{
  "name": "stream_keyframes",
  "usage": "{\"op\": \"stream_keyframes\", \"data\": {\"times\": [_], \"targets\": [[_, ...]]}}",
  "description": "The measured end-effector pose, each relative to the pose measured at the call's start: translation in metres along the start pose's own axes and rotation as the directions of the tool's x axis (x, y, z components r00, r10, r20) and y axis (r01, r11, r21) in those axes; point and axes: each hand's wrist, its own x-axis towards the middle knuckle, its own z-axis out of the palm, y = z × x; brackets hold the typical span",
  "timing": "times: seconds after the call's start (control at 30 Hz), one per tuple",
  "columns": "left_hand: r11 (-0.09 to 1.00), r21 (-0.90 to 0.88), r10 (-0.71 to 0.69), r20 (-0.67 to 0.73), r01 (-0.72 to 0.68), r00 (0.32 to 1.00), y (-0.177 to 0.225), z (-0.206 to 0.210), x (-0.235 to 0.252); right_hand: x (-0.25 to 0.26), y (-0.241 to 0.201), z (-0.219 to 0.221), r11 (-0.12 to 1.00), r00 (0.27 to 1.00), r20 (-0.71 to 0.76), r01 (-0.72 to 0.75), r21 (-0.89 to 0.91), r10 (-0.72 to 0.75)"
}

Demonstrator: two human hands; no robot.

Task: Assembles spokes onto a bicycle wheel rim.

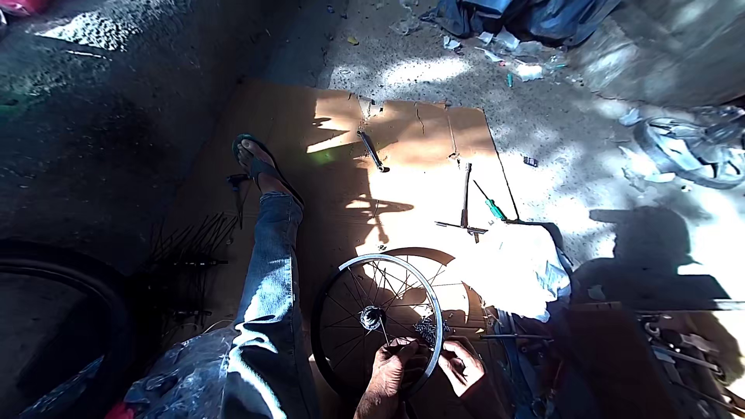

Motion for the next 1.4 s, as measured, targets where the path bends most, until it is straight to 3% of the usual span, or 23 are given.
{"op": "stream_keyframes", "data": {"times": [0.07, 0.23, 0.33, 0.47, 0.53, 0.57, 0.63, 0.7, 0.73, 0.8, 0.87, 0.9, 0.97, 1.07, 1.2, 1.3, 1.4], "targets": [[1.000, 0.000, -0.010, 0.000, 0.010, 1.000, 0.001, 0.000, 0.000, 0.000, 0.002, 0.002, 0.997, 1.000, -0.001, -0.011, 0.073, 0.012], [1.000, 0.001, -0.018, -0.015, 0.018, 1.000, 0.002, 0.000, -0.001, 0.002, 0.007, 0.000, 0.997, 0.999, -0.006, 0.041, -0.069, -0.042], [1.000, -0.001, -0.009, -0.006, 0.009, 1.000, 0.001, -0.001, -0.001, 0.001, 0.005, 0.000, 0.999, 0.998, 0.047, -0.035, -0.007, 0.035], [1.000, -0.009, -0.001, -0.024, 0.001, 1.000, -0.001, -0.003, 0.000, 0.003, 0.008, 0.001, 1.000, 1.000, -0.004, 0.010, -0.021, -0.010], [0.978, 0.206, 0.043, -0.088, -0.024, 0.995, 0.004, -0.008, 0.000, 0.003, 0.009, 0.003, 1.000, 1.000, 0.005, 0.018, -0.018, -0.018], [0.895, 0.445, 0.090, -0.134, -0.021, 0.987, 0.010, -0.010, -0.001, 0.002, 0.007, 0.003, 1.000, 1.000, 0.020, -0.001, 0.005, 0.001], [0.456, 0.875, 0.129, -0.246, 0.163, 0.961, 0.035, -0.002, -0.013, 0.001, 0.005, 0.005, 0.997, 0.999, 0.019, -0.034, 0.068, 0.033], [-0.021, 0.956, 0.170, -0.285, 0.293, 0.943, 0.052, 0.018, -0.028, 0.002, 0.007, 0.007, 0.998, 1.000, -0.018, -0.015, 0.067, 0.016], [-0.163, 0.952, 0.234, -0.218, 0.260, 0.948, 0.052, 0.025, -0.032, 0.003, 0.009, 0.007, 0.999, 0.999, -0.038, 0.010, 0.039, -0.008], [-0.308, 0.951, 0.376, 0.103, 0.020, 0.921, 0.038, 0.030, -0.031, 0.003, 0.013, 0.004, 0.999, 0.999, -0.034, 0.028, -0.020, -0.029], [-0.425, 0.852, 0.427, 0.487, -0.306, 0.762, 0.024, 0.028, -0.011, 0.003, 0.012, 0.001, 1.000, 1.000, 0.007, 0.003, -0.026, -0.002], [-0.435, 0.807, 0.347, 0.559, -0.399, 0.753, 0.023, 0.031, -0.002, 0.003, 0.010, -0.001, 1.000, 0.999, 0.026, -0.029, 0.004, 0.029], [-0.330, 0.827, 0.112, 0.513, -0.455, 0.851, 0.033, 0.040, 0.007, 0.003, 0.001, -0.003, 0.990, 0.992, 0.053, -0.118, 0.078, 0.114], [-0.211, 0.829, 0.022, 0.534, -0.518, 0.845, 0.042, 0.036, 0.019, 0.002, -0.008, -0.005, 0.952, 0.976, 0.061, -0.217, 0.214, 0.209], [-0.265, 0.788, -0.166, 0.531, -0.556, 0.831, 0.055, 0.037, 0.019, 0.001, -0.009, 0.000, 0.958, 0.979, 0.033, -0.206, 0.201, 0.203], [-0.216, 0.822, -0.152, 0.505, -0.527, 0.850, 0.051, 0.039, 0.017, 0.001, -0.010, 0.001, 0.965, 0.974, 0.039, -0.225, 0.135, 0.221], [-0.103, 0.871, -0.031, 0.480, -0.481, 0.877, 0.043, 0.035, 0.021, 0.001, 0.000, 0.003, 0.991, 0.994, 0.003, -0.112, 0.071, 0.112]]}}
